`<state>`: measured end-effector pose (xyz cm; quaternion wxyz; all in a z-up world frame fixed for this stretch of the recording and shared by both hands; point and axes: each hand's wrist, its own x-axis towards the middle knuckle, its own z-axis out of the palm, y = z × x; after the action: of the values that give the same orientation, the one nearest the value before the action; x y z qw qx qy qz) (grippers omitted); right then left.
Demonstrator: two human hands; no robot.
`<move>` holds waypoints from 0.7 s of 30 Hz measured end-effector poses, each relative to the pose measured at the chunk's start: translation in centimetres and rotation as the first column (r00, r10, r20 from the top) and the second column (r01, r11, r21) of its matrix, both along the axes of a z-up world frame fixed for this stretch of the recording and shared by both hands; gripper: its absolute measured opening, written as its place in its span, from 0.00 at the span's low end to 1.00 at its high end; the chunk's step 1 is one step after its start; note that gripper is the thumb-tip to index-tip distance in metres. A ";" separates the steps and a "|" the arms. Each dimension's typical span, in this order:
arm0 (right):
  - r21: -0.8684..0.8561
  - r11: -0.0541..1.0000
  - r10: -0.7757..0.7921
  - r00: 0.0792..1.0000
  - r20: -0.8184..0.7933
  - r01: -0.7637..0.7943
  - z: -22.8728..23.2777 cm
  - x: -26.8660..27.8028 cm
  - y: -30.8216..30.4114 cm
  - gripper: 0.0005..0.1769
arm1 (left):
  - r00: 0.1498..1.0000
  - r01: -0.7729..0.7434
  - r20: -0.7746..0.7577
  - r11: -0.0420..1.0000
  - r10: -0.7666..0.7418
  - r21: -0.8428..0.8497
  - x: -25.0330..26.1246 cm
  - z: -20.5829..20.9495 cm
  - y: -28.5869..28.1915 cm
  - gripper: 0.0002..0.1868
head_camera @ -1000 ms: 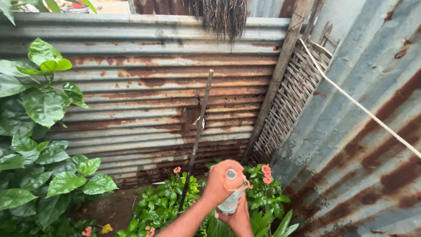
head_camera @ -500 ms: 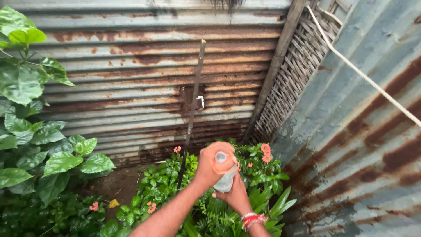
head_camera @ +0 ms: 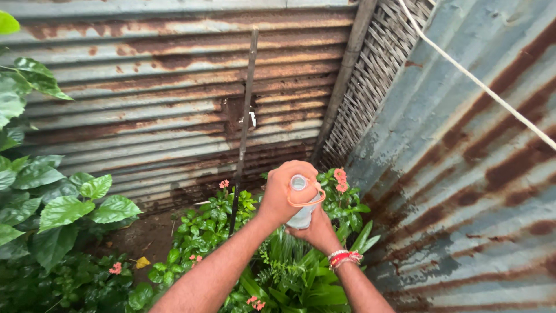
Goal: The person uses a white container to pour water from a green bucket over various green plants and red flowers in an outdoor area.
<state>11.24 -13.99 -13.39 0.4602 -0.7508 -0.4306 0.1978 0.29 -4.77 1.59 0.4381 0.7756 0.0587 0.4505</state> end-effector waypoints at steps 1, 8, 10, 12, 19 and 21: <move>0.019 1.000 0.001 1.000 0.023 -0.001 -0.1 0.0 -0.2 0.64 | 1.000 0.009 0.001 1.000 -0.009 -0.009 -0.1 0.1 -0.2 0.08; 0.100 0.994 0.032 0.980 0.197 -0.053 2.0 1.2 -0.3 0.45 | 0.994 0.073 0.077 0.997 -0.074 0.020 0.0 1.3 -0.6 0.09; 0.173 0.981 0.047 0.971 0.235 -0.089 3.8 1.1 -0.6 0.46 | 0.991 0.097 0.090 0.995 -0.098 0.022 0.1 1.7 -0.6 0.08; 0.231 0.969 0.038 0.975 0.219 -0.090 5.6 1.0 -1.1 0.50 | 0.985 0.132 0.109 0.991 -0.132 0.015 0.2 1.9 -0.4 0.07; 0.103 0.994 -0.052 0.968 0.244 0.028 8.8 0.0 -2.6 0.55 | 0.970 0.189 0.157 0.982 -0.186 -0.005 0.5 1.2 -0.5 0.07; 0.040 0.993 -0.116 0.967 0.229 0.109 9.1 0.0 -3.1 0.56 | 0.965 0.196 0.176 0.981 -0.193 -0.003 1.0 1.3 -0.5 0.08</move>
<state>11.25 -17.12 -4.28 0.4275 -0.7857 -0.4405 0.0769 1.29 -5.32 2.85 0.4916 0.7306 -0.0518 0.4711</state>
